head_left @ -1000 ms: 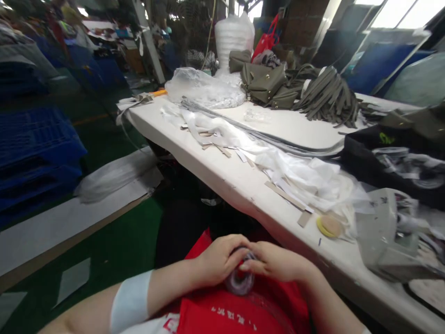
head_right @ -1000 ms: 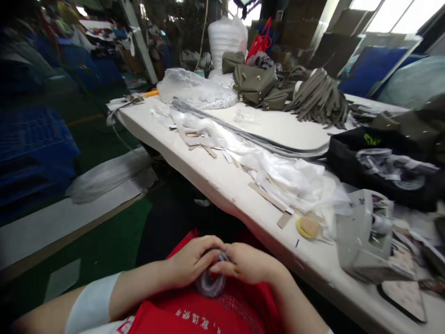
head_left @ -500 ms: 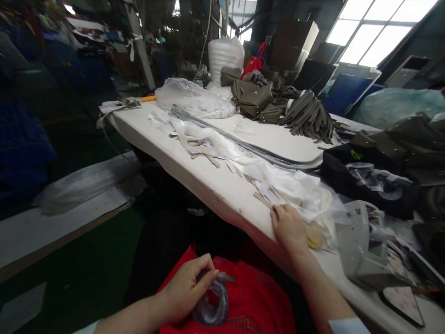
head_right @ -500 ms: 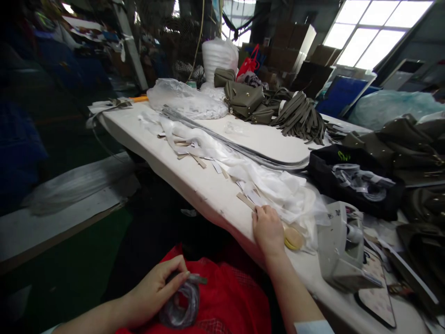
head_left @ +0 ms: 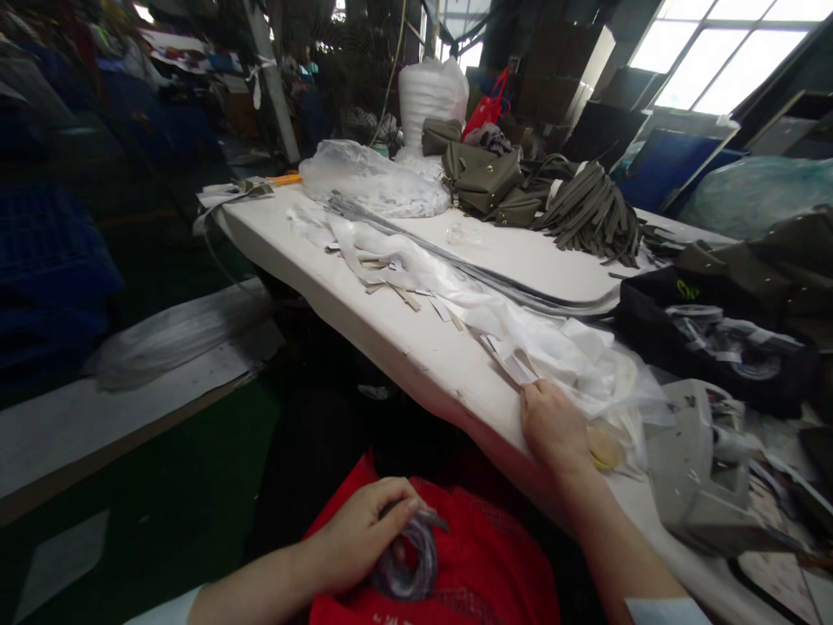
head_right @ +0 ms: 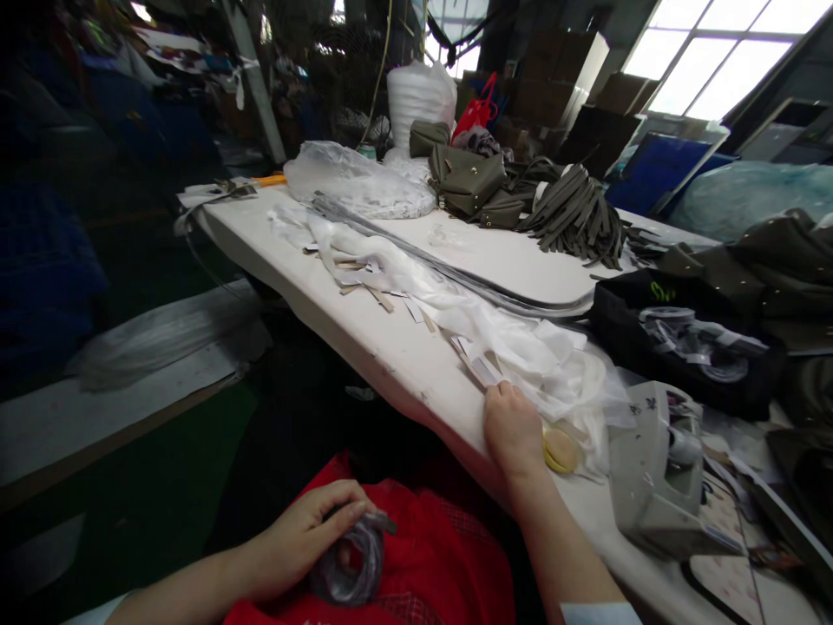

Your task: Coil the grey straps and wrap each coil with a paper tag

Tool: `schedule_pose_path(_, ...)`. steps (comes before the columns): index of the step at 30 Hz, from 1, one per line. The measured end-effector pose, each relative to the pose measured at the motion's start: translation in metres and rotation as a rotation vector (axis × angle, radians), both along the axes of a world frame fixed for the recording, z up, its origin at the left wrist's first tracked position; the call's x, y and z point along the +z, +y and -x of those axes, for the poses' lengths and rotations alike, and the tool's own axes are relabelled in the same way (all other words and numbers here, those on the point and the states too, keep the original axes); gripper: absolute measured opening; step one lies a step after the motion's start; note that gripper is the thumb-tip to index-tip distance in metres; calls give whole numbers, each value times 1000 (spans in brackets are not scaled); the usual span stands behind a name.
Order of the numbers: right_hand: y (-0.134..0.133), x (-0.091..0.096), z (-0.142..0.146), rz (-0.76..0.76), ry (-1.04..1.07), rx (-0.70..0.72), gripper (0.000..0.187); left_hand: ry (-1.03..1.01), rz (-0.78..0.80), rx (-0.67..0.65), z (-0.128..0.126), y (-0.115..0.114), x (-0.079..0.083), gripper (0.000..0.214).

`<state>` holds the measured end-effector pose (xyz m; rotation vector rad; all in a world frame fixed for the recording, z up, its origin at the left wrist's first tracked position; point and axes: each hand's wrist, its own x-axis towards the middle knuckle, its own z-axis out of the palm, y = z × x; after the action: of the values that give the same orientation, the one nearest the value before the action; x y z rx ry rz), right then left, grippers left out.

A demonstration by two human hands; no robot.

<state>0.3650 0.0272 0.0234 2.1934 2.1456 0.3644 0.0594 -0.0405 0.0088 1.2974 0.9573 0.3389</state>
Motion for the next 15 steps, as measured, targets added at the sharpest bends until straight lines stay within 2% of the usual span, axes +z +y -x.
schedule_pose_path(5,-10,5,-4,-249,28,-147,20,-22,94,59,4,-4,-5,54)
schedule_pose_path(7,-13,6,-7,-297,41,-158,19,-40,124,73,5,-5,-5,55)
schedule_pose_path(12,-21,4,-4,-280,-16,-118,20,-38,112,82,4,-4,-2,55)
schedule_pose_path(15,-28,2,5,-193,-34,-10,19,-34,84,69,2,-3,-1,55)
